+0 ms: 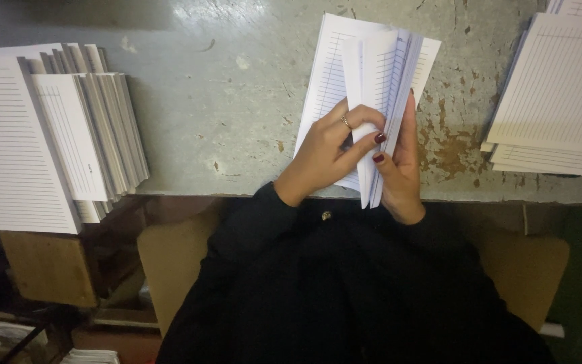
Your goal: Organizing and checking stacks of lined paper on a desk by flipping through them and moving them between piles.
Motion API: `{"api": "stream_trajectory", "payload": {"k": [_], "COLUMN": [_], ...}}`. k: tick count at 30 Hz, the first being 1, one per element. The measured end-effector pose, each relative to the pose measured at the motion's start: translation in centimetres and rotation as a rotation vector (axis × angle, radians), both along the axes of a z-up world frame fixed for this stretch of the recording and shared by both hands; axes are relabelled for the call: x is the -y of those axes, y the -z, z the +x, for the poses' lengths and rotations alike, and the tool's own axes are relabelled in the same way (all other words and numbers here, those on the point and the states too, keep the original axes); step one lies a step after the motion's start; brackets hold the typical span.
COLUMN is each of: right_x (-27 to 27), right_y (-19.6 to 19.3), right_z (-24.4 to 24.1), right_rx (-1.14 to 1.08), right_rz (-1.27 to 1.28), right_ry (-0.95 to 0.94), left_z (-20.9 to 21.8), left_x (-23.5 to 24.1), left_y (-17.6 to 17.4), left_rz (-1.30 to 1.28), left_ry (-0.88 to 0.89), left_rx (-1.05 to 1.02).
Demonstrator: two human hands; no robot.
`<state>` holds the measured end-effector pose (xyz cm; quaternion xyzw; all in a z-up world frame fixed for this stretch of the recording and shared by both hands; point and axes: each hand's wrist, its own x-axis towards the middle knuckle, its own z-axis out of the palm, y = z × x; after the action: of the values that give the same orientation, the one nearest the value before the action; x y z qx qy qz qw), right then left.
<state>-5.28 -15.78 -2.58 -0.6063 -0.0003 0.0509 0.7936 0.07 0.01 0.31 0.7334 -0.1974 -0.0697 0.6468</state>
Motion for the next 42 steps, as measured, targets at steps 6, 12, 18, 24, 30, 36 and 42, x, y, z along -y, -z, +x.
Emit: {"api": "stream_trajectory", "payload": {"k": [6,12,18,24,30,36,42], "right_x": [-0.5,-0.4,0.4,0.0,0.2,-0.1,0.0], "right_y": [-2.1,-0.6,0.5,0.3,0.4,-0.2,0.0], "right_z": [0.1,-0.1,-0.2,-0.2,-0.1,0.0,0.0], "right_rx": [-0.056,-0.004,0.001,-0.005,-0.008,0.002,0.009], "right_rz": [0.139,0.025,-0.002,0.001,-0.008,-0.016,-0.013], "right_ry": [-0.002,-0.009,-0.007,0.001,-0.003,-0.005,0.0], "left_z": [-0.2,-0.3,-0.1,-0.1,0.1,0.3,0.0], "left_x": [-0.5,0.3,0.3,0.2,0.1,0.0,0.0], "left_y": [-1.2,1.4,0.0,-0.4,-1.2,-1.2,-1.2], "left_rz": [-0.02,0.04,0.003,-0.001,-0.021,-0.009,0.027], "left_ry": [0.024,-0.06,-0.067,-0.057,-0.041,-0.025,-0.037], "left_rx": [-0.158,0.033,0.027,0.015,0.003,0.019,0.006]}}
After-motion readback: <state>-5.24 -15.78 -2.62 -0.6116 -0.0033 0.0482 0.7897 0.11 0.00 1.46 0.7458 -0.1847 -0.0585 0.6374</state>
